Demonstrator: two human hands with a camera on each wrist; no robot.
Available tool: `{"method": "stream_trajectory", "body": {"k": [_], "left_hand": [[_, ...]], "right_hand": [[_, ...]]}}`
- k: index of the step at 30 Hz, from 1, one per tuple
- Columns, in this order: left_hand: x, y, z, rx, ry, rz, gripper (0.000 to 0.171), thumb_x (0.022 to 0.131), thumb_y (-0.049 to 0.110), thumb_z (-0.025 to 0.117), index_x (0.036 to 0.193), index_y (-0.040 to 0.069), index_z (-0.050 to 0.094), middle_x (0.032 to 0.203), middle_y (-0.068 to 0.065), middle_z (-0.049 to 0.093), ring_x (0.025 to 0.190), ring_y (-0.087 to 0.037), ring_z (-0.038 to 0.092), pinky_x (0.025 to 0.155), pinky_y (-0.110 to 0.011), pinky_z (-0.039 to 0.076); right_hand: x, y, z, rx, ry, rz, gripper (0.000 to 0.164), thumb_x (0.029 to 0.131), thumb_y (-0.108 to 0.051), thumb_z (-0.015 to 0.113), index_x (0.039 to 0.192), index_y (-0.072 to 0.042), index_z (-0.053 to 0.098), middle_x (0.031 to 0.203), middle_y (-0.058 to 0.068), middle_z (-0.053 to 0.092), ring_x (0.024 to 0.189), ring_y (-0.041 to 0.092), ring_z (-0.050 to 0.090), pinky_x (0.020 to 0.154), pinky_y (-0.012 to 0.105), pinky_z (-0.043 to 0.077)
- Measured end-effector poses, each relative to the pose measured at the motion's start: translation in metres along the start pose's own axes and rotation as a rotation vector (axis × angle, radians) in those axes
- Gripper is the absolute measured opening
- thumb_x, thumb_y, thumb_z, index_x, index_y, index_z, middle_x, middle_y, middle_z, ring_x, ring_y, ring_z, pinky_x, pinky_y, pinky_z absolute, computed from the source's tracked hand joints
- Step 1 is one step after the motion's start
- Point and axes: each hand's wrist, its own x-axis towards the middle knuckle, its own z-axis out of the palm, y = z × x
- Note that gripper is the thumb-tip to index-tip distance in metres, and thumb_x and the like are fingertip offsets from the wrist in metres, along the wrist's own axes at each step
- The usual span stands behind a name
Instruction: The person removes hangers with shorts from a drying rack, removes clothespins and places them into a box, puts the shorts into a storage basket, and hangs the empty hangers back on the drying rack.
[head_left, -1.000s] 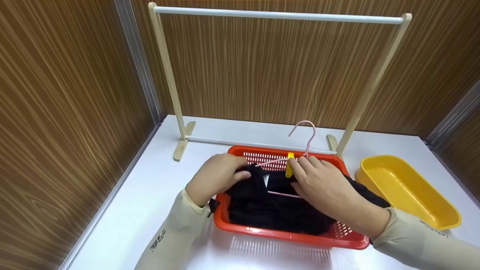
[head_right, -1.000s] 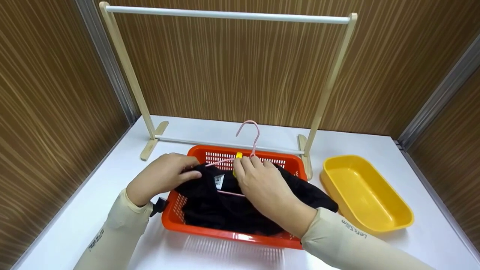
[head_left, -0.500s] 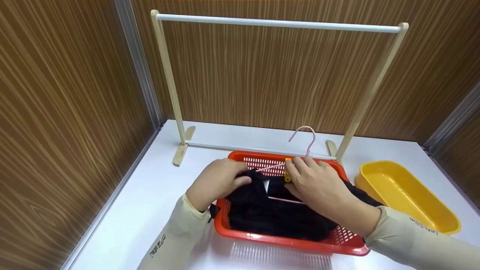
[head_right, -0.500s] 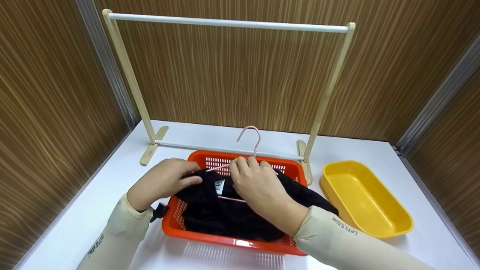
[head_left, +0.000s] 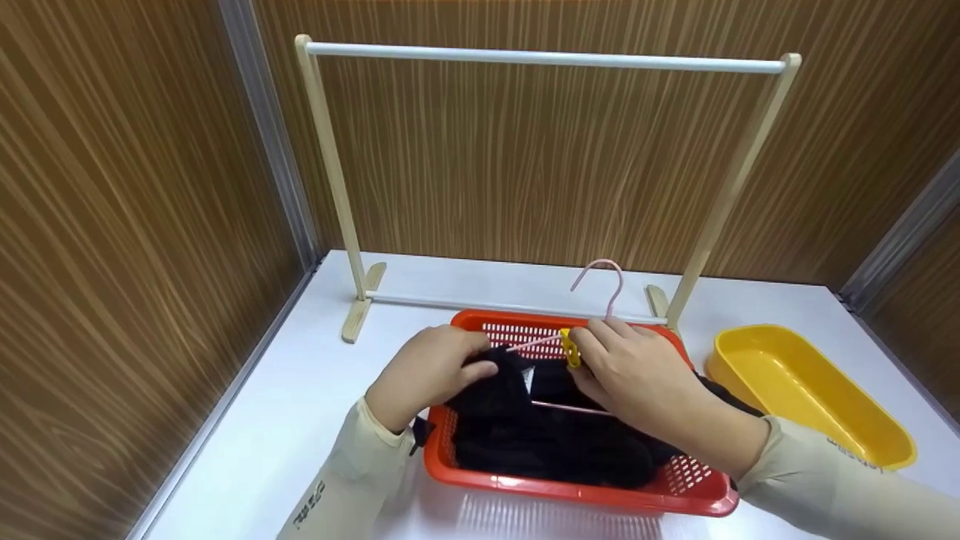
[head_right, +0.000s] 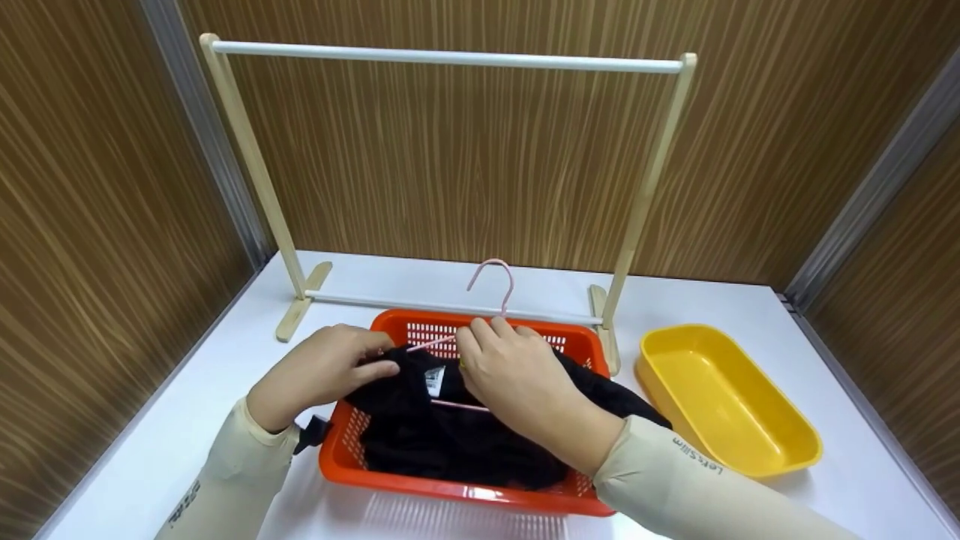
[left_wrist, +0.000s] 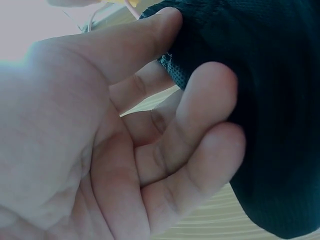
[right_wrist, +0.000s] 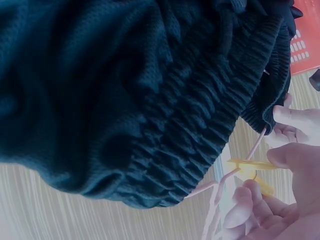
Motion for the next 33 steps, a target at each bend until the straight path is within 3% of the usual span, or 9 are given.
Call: {"method": "stream_trajectory", "body": {"k": [5, 11, 14, 18, 27, 33], "left_hand": [[-0.001, -0.001, -0.001, -0.02, -0.007, -0.007, 0.027, 0.088, 0.04, 0.065, 0.074, 0.02, 0.054, 0.064, 0.009, 0.048, 0.062, -0.013, 0.047, 0.063, -0.034, 0.041], [-0.001, -0.001, -0.002, -0.043, -0.009, -0.015, 0.029, 0.088, 0.039, 0.066, 0.072, 0.019, 0.052, 0.061, 0.008, 0.043, 0.061, -0.014, 0.046, 0.062, -0.033, 0.039], [0.001, -0.001, -0.002, -0.048, -0.01, -0.015, 0.029, 0.087, 0.039, 0.066, 0.072, 0.019, 0.051, 0.061, 0.008, 0.042, 0.061, -0.014, 0.045, 0.062, -0.032, 0.038], [0.003, 0.0, -0.002, -0.049, -0.007, -0.002, 0.029, 0.087, 0.039, 0.066, 0.072, 0.02, 0.052, 0.061, 0.008, 0.042, 0.062, -0.014, 0.046, 0.062, -0.032, 0.038], [0.004, 0.001, -0.003, -0.054, 0.011, 0.011, 0.023, 0.087, 0.04, 0.065, 0.076, 0.021, 0.057, 0.063, 0.009, 0.047, 0.063, -0.013, 0.048, 0.064, -0.033, 0.041], [0.002, 0.002, -0.002, -0.08, -0.005, -0.011, 0.022, 0.088, 0.04, 0.066, 0.076, 0.022, 0.058, 0.062, 0.01, 0.048, 0.061, -0.012, 0.047, 0.063, -0.033, 0.04]], "right_hand": [[-0.004, 0.001, -0.002, -0.008, -0.037, -0.005, 0.028, 0.084, -0.029, 0.071, 0.099, -0.009, 0.059, 0.085, 0.001, 0.056, 0.076, 0.019, 0.05, 0.064, 0.032, 0.05], [-0.007, 0.003, -0.002, -0.054, -0.02, -0.093, 0.02, 0.087, -0.018, 0.069, 0.098, -0.006, 0.059, 0.085, 0.003, 0.057, 0.079, 0.021, 0.054, 0.067, 0.034, 0.051], [-0.007, 0.005, -0.004, -0.064, -0.027, -0.11, 0.012, 0.091, -0.013, 0.059, 0.1, -0.005, 0.059, 0.087, 0.004, 0.058, 0.081, 0.022, 0.055, 0.069, 0.033, 0.051], [-0.008, 0.007, -0.006, -0.073, -0.052, -0.113, 0.014, 0.093, -0.013, 0.052, 0.101, -0.005, 0.059, 0.088, 0.004, 0.058, 0.083, 0.022, 0.054, 0.068, 0.033, 0.051], [-0.008, 0.01, -0.008, -0.083, -0.041, -0.109, 0.013, 0.095, -0.015, 0.05, 0.099, -0.005, 0.058, 0.085, 0.003, 0.056, 0.079, 0.021, 0.052, 0.062, 0.033, 0.048], [-0.012, 0.008, -0.007, -0.066, 0.012, -0.102, 0.012, 0.091, -0.015, 0.06, 0.098, -0.006, 0.059, 0.082, 0.003, 0.056, 0.077, 0.021, 0.053, 0.06, 0.033, 0.048]]}}
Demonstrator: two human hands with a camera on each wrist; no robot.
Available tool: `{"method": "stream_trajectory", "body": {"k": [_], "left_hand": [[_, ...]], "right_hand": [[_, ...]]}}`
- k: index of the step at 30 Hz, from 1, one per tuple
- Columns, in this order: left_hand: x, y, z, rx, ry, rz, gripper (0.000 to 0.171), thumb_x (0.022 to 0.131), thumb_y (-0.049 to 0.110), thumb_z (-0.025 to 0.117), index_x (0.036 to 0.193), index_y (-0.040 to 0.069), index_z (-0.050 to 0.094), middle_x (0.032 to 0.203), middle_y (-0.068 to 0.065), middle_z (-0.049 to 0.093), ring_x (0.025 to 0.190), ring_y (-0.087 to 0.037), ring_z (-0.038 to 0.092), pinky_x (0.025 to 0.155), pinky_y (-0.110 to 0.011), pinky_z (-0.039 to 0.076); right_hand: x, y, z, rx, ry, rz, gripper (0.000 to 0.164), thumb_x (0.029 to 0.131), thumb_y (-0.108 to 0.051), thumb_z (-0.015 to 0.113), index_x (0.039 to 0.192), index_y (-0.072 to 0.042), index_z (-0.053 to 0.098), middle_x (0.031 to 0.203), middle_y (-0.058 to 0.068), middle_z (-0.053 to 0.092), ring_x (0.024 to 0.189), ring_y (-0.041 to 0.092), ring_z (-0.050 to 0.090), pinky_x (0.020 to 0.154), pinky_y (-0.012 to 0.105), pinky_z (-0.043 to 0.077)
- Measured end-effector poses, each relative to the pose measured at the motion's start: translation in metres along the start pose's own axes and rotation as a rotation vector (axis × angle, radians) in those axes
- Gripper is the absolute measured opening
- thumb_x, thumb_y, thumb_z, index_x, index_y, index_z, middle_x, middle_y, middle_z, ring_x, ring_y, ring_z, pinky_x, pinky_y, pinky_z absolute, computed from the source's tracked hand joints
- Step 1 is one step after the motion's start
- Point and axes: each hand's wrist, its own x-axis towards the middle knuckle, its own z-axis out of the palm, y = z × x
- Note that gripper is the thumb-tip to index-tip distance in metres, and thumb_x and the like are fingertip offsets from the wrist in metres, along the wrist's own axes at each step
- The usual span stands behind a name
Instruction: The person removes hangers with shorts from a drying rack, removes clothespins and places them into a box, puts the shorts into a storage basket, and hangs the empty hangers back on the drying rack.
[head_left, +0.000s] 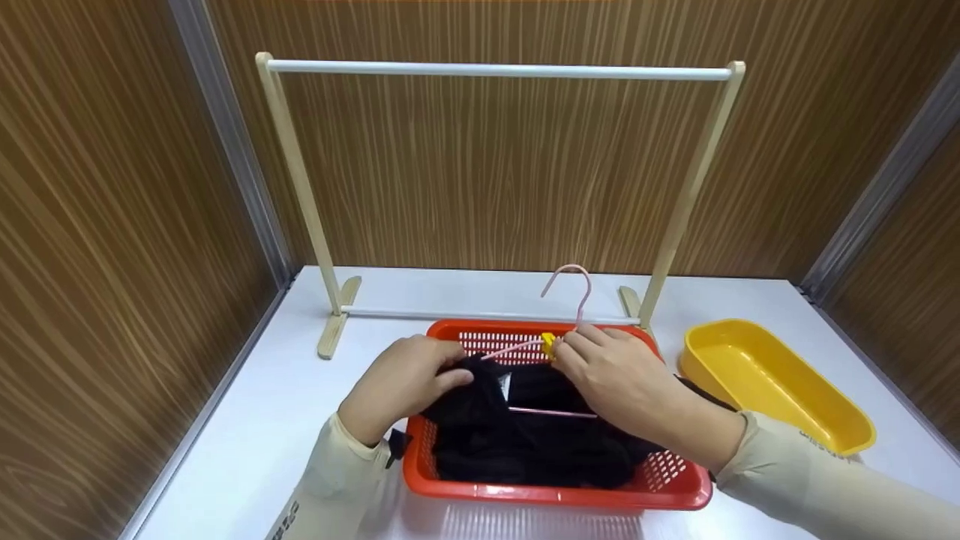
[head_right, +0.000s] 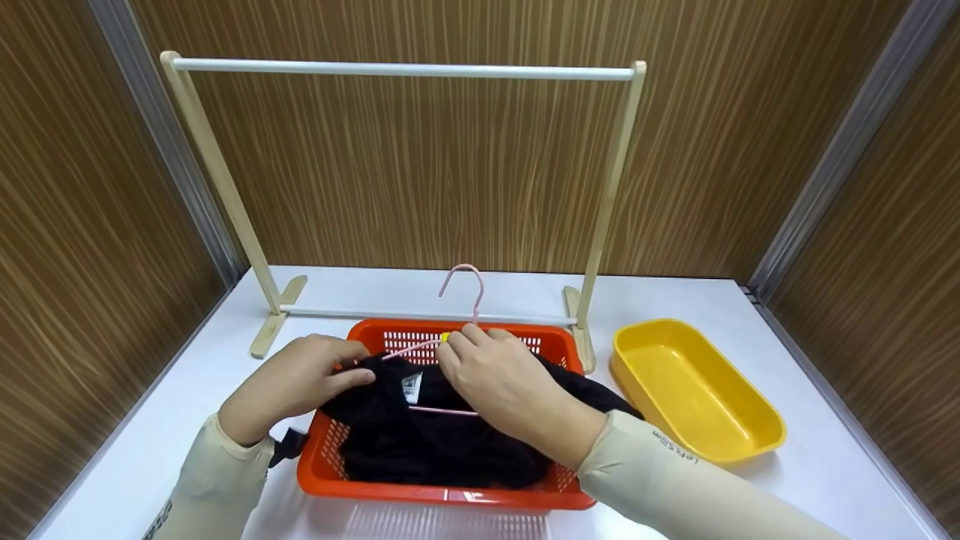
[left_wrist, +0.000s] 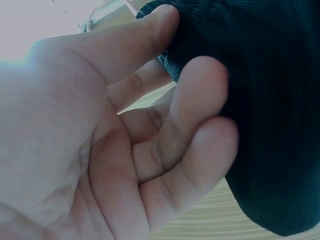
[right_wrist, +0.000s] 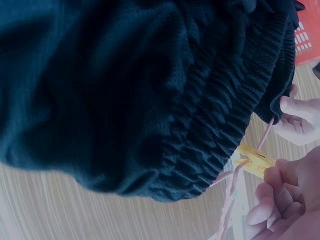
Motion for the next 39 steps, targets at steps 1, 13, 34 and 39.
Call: {"method": "stream_trajectory", "body": {"k": [1, 13, 34, 39], "left_hand": [[0.0, 0.0, 0.0, -0.003, -0.002, -0.002, 0.022, 0.087, 0.039, 0.066, 0.076, 0.022, 0.058, 0.061, 0.01, 0.048, 0.061, -0.012, 0.047, 0.062, -0.033, 0.04], [0.002, -0.001, 0.001, 0.011, 0.011, -0.008, 0.026, 0.087, 0.04, 0.066, 0.072, 0.022, 0.055, 0.058, 0.009, 0.044, 0.06, -0.013, 0.046, 0.061, -0.032, 0.038], [0.0, -0.001, -0.005, 0.006, -0.019, -0.046, 0.027, 0.087, 0.039, 0.066, 0.073, 0.021, 0.053, 0.062, 0.009, 0.044, 0.062, -0.014, 0.047, 0.063, -0.033, 0.038], [0.001, 0.0, 0.0, 0.011, -0.011, -0.037, 0.029, 0.087, 0.039, 0.066, 0.072, 0.02, 0.052, 0.06, 0.008, 0.039, 0.06, -0.015, 0.045, 0.062, -0.033, 0.037]], "right_hand": [[-0.001, 0.0, 0.0, 0.009, 0.006, 0.003, 0.013, 0.09, -0.015, 0.062, 0.099, -0.006, 0.06, 0.082, 0.003, 0.057, 0.077, 0.021, 0.054, 0.06, 0.033, 0.049], [-0.01, 0.015, 0.003, 0.092, 0.069, 0.07, 0.012, 0.086, -0.016, 0.068, 0.094, -0.009, 0.062, 0.083, 0.0, 0.059, 0.075, 0.02, 0.056, 0.061, 0.036, 0.051], [-0.08, 0.038, -0.042, 0.318, 0.301, 0.567, 0.052, 0.079, -0.012, 0.076, 0.128, -0.019, 0.06, 0.112, 0.0, 0.063, 0.086, 0.01, 0.057, 0.072, 0.005, 0.041], [-0.092, 0.039, -0.039, 0.325, 0.264, 0.645, 0.056, 0.082, -0.013, 0.074, 0.134, -0.021, 0.055, 0.119, 0.005, 0.061, 0.093, 0.016, 0.059, 0.08, 0.001, 0.036]]}}
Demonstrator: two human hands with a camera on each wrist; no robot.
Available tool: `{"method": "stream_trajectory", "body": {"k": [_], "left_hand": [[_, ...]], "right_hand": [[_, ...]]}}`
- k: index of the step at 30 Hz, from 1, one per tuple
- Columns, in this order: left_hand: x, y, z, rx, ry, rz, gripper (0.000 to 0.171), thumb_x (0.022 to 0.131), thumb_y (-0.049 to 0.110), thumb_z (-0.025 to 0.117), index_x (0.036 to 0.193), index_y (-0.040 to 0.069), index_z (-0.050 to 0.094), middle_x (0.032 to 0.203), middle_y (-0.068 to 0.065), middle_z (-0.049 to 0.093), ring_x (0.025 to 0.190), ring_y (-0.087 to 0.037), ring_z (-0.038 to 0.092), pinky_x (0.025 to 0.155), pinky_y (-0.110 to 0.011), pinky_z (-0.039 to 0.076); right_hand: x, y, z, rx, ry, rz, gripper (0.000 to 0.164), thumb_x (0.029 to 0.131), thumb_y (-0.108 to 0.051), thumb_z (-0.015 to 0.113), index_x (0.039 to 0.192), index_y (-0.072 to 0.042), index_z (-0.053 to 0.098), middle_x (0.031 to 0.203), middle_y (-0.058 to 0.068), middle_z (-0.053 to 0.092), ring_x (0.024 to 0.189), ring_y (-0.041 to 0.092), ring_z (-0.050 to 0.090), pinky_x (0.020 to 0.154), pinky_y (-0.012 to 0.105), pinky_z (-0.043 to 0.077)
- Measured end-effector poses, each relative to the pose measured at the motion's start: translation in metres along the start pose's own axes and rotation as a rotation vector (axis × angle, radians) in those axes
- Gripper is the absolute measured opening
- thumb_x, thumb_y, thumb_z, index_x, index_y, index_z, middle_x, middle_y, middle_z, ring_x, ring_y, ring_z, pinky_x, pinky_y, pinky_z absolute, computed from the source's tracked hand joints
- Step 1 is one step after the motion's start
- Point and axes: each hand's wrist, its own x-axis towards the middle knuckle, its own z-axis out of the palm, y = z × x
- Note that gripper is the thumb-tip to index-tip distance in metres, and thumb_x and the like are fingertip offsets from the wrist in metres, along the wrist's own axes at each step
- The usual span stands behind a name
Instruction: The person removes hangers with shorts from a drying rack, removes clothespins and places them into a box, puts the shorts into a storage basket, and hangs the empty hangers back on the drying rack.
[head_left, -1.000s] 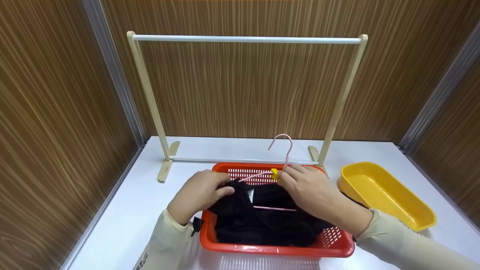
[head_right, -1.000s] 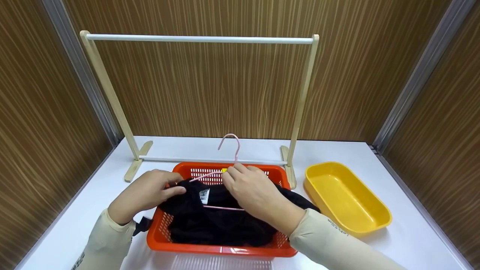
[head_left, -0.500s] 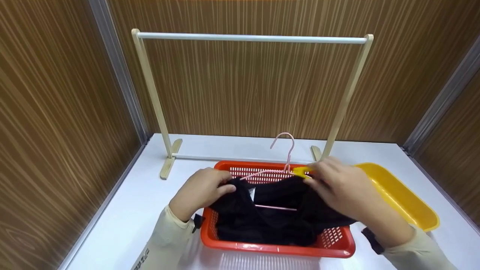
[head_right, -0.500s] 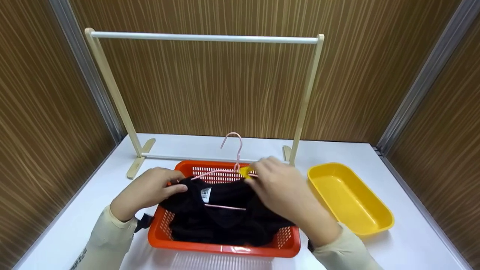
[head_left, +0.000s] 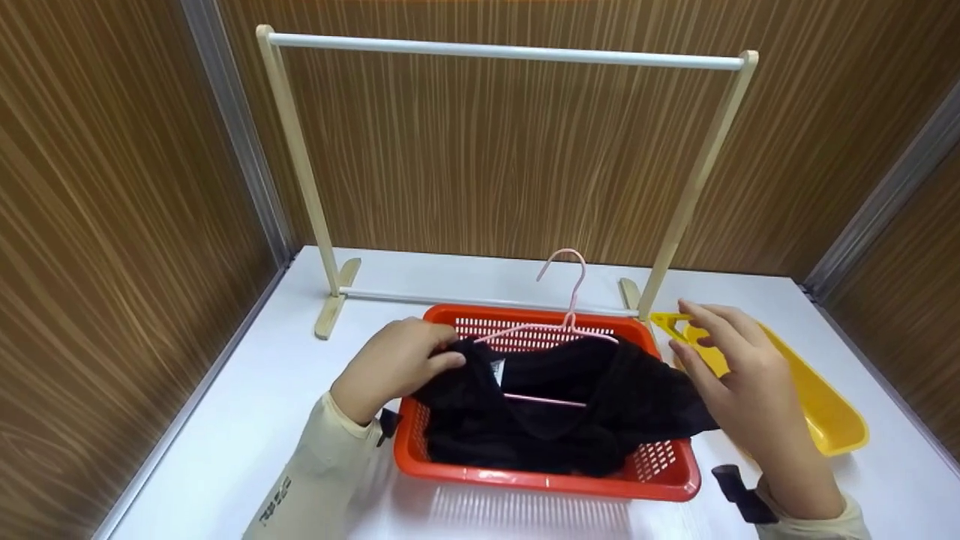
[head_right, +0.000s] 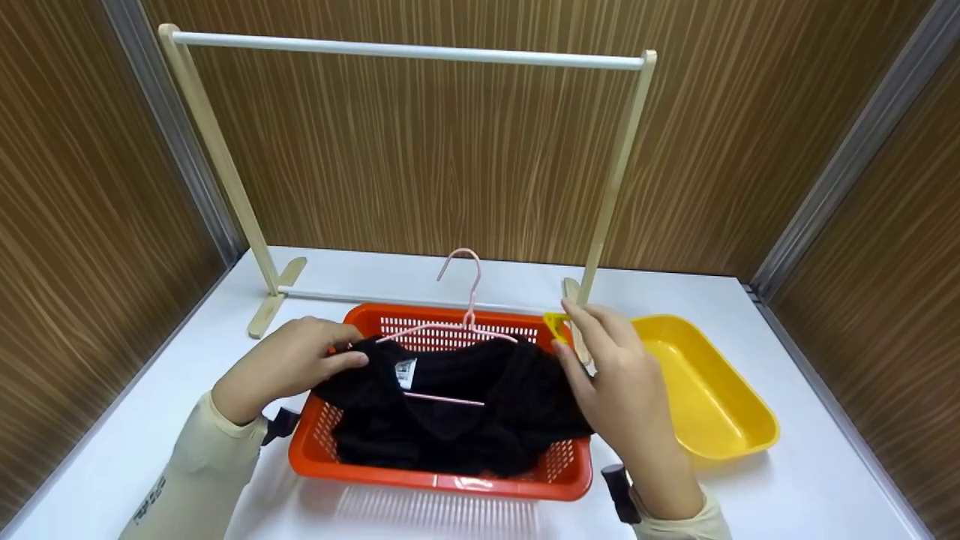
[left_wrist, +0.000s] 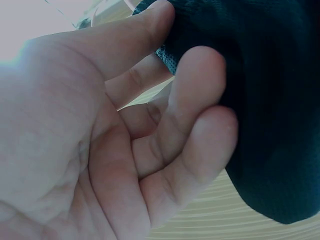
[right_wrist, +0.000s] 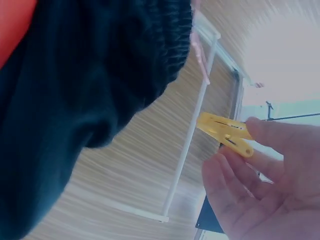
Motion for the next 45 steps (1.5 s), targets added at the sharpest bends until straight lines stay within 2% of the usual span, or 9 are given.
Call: {"method": "stream_trajectory", "body": {"k": [6, 11, 15, 18, 24, 27, 32, 37, 45], "left_hand": [[0.002, 0.004, 0.001, -0.008, -0.006, 0.004, 0.025, 0.088, 0.04, 0.066, 0.076, 0.021, 0.056, 0.062, 0.008, 0.045, 0.063, -0.015, 0.048, 0.064, -0.033, 0.039], [0.0, 0.006, 0.001, -0.009, -0.013, -0.005, 0.021, 0.088, 0.039, 0.066, 0.079, 0.02, 0.06, 0.065, 0.009, 0.051, 0.064, -0.014, 0.05, 0.066, -0.034, 0.041], [-0.003, 0.006, 0.001, 0.01, -0.002, 0.0, 0.021, 0.088, 0.039, 0.066, 0.082, 0.02, 0.062, 0.067, 0.009, 0.054, 0.064, -0.014, 0.051, 0.066, -0.036, 0.043], [-0.003, 0.006, 0.0, 0.02, 0.008, 0.001, 0.021, 0.088, 0.039, 0.066, 0.081, 0.019, 0.062, 0.067, 0.008, 0.054, 0.064, -0.015, 0.051, 0.066, -0.036, 0.043], [-0.004, 0.006, -0.001, 0.024, -0.001, -0.009, 0.021, 0.088, 0.04, 0.065, 0.085, 0.019, 0.064, 0.07, 0.008, 0.057, 0.066, -0.014, 0.053, 0.068, -0.037, 0.044], [-0.004, 0.006, -0.002, 0.028, -0.01, -0.012, 0.021, 0.089, 0.04, 0.064, 0.085, 0.019, 0.064, 0.069, 0.008, 0.056, 0.065, -0.015, 0.052, 0.068, -0.036, 0.044], [-0.005, 0.006, -0.005, 0.022, -0.013, -0.018, 0.023, 0.088, 0.04, 0.064, 0.082, 0.019, 0.061, 0.066, 0.007, 0.053, 0.064, -0.015, 0.051, 0.066, -0.036, 0.042], [-0.006, 0.006, -0.007, 0.007, -0.007, -0.02, 0.022, 0.088, 0.04, 0.065, 0.084, 0.019, 0.063, 0.067, 0.007, 0.054, 0.064, -0.015, 0.051, 0.067, -0.036, 0.042], [-0.011, 0.007, -0.008, 0.016, -0.001, -0.017, 0.024, 0.088, 0.039, 0.065, 0.08, 0.018, 0.06, 0.064, 0.006, 0.051, 0.063, -0.016, 0.05, 0.065, -0.036, 0.042]], "right_hand": [[0.001, 0.006, -0.008, 0.018, 0.054, 0.003, 0.056, 0.079, -0.003, 0.075, 0.131, -0.013, 0.057, 0.112, 0.01, 0.063, 0.09, 0.021, 0.058, 0.081, 0.005, 0.036], [-0.001, 0.01, -0.012, 0.049, 0.06, 0.173, 0.047, 0.083, -0.01, 0.073, 0.126, -0.007, 0.055, 0.109, 0.013, 0.063, 0.094, 0.023, 0.057, 0.082, 0.002, 0.034], [-0.002, 0.013, -0.01, 0.051, 0.02, 0.283, 0.042, 0.085, -0.02, 0.071, 0.122, -0.008, 0.054, 0.11, 0.011, 0.062, 0.096, 0.026, 0.058, 0.074, 0.001, 0.035], [0.0, 0.016, -0.009, 0.031, -0.008, 0.3, 0.04, 0.086, -0.023, 0.07, 0.121, -0.009, 0.056, 0.112, 0.01, 0.061, 0.095, 0.026, 0.058, 0.07, 0.002, 0.035], [0.002, 0.025, -0.006, 0.01, -0.045, 0.311, 0.037, 0.087, -0.023, 0.069, 0.12, -0.008, 0.058, 0.114, 0.011, 0.059, 0.099, 0.026, 0.055, 0.076, 0.002, 0.032], [0.003, 0.029, -0.006, -0.02, -0.061, 0.351, 0.041, 0.089, -0.027, 0.066, 0.124, -0.008, 0.056, 0.116, 0.012, 0.058, 0.101, 0.028, 0.054, 0.084, 0.014, 0.041], [0.006, 0.04, -0.007, -0.108, -0.107, 0.443, 0.047, 0.092, -0.031, 0.06, 0.132, -0.007, 0.051, 0.122, 0.018, 0.054, 0.106, 0.035, 0.052, 0.089, 0.053, 0.046], [0.007, 0.058, -0.007, -0.195, -0.177, 0.531, 0.046, 0.093, -0.03, 0.057, 0.13, -0.004, 0.051, 0.124, 0.022, 0.051, 0.108, 0.04, 0.048, 0.092, 0.058, 0.042], [0.0, 0.087, -0.001, -0.243, -0.332, 0.652, 0.048, 0.093, -0.027, 0.058, 0.129, 0.003, 0.05, 0.122, 0.028, 0.048, 0.104, 0.045, 0.043, 0.09, 0.063, 0.037]]}}
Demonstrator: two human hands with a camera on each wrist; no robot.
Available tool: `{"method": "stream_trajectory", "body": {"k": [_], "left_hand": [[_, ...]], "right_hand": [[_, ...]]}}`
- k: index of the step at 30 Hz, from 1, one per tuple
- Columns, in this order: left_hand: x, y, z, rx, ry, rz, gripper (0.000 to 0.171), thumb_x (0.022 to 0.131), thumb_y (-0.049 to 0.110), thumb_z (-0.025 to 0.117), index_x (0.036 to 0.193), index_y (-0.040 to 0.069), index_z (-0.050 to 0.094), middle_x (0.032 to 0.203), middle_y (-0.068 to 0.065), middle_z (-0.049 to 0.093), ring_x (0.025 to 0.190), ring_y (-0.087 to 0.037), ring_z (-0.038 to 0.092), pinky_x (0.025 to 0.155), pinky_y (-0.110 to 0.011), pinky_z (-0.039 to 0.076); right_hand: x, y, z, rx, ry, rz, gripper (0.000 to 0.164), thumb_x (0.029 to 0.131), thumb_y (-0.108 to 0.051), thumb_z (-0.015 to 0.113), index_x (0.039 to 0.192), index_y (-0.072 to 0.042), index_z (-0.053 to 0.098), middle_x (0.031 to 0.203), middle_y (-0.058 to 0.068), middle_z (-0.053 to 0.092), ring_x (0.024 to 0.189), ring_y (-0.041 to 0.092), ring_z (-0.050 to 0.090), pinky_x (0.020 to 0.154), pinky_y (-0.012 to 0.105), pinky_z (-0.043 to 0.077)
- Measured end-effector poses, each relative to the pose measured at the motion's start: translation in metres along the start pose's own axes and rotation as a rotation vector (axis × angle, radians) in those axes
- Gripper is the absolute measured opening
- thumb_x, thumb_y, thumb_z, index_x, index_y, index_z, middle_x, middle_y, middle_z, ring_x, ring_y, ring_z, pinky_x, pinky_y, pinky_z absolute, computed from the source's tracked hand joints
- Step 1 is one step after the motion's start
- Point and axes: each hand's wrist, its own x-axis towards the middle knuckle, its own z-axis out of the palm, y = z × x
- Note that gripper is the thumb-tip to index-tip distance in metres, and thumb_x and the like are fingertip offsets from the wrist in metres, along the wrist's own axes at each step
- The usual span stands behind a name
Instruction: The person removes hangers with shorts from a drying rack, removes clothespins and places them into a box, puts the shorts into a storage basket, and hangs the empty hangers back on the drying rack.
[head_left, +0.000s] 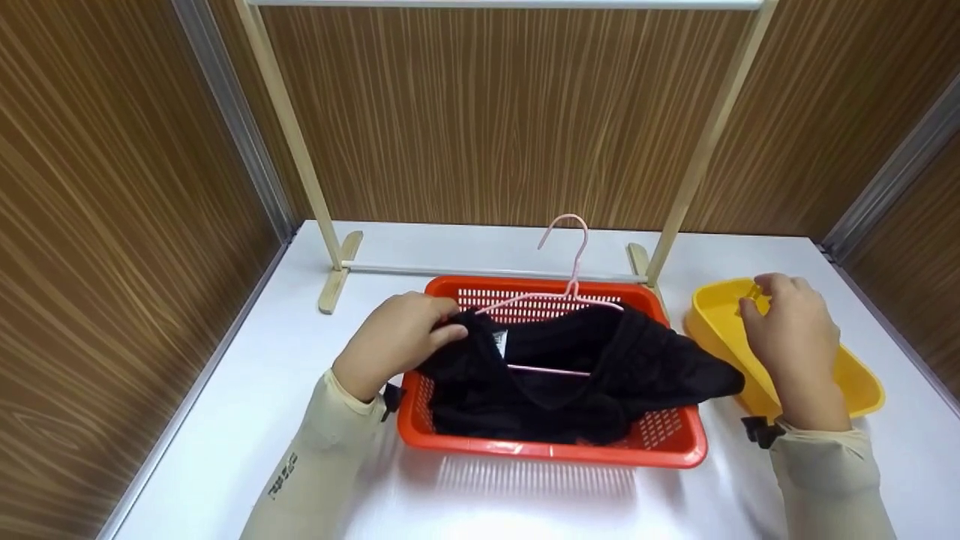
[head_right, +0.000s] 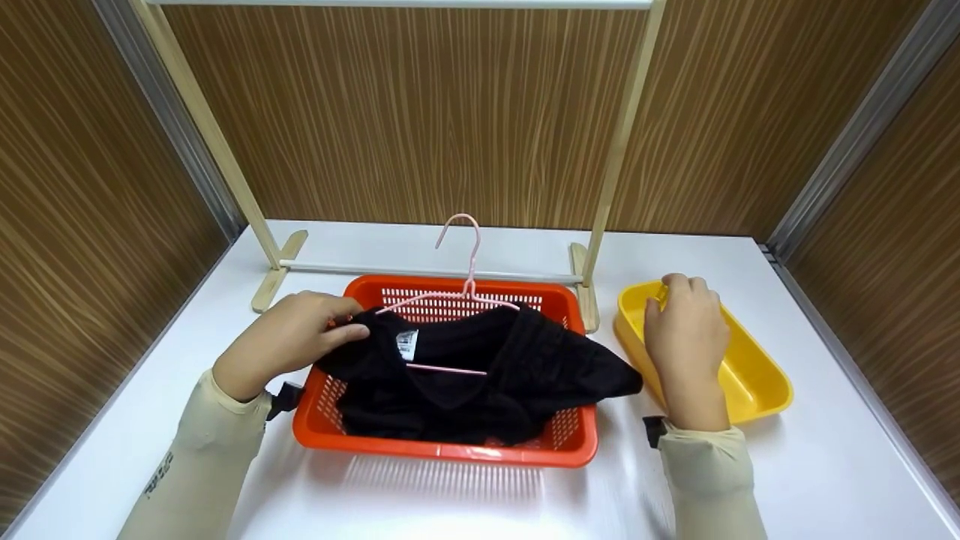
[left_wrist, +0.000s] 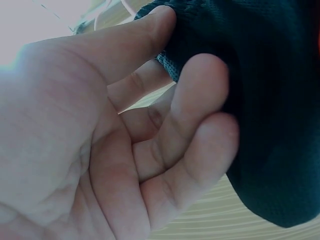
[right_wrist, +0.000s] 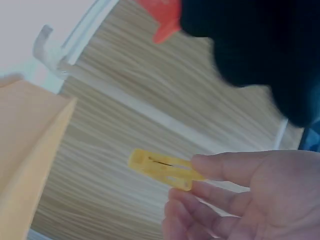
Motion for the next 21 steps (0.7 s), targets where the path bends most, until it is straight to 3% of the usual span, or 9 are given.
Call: {"method": "stream_trajectory", "body": {"k": [7, 21], "left_hand": [[0.001, 0.001, -0.001, 0.009, -0.007, -0.002, 0.026, 0.089, 0.041, 0.064, 0.079, 0.018, 0.059, 0.063, 0.006, 0.05, 0.062, -0.015, 0.05, 0.065, -0.036, 0.041], [0.0, 0.0, 0.0, 0.005, -0.007, -0.005, 0.026, 0.089, 0.041, 0.064, 0.078, 0.018, 0.058, 0.061, 0.006, 0.049, 0.062, -0.016, 0.049, 0.065, -0.036, 0.041]], "right_hand": [[0.011, 0.022, 0.009, -0.056, -0.119, 0.042, 0.05, 0.091, -0.021, 0.059, 0.128, 0.009, 0.044, 0.117, 0.033, 0.048, 0.098, 0.046, 0.046, 0.087, 0.062, 0.039], [0.018, 0.043, 0.018, -0.077, -0.181, 0.07, 0.048, 0.091, -0.015, 0.055, 0.128, 0.013, 0.04, 0.117, 0.037, 0.047, 0.096, 0.048, 0.045, 0.088, 0.062, 0.037]]}}
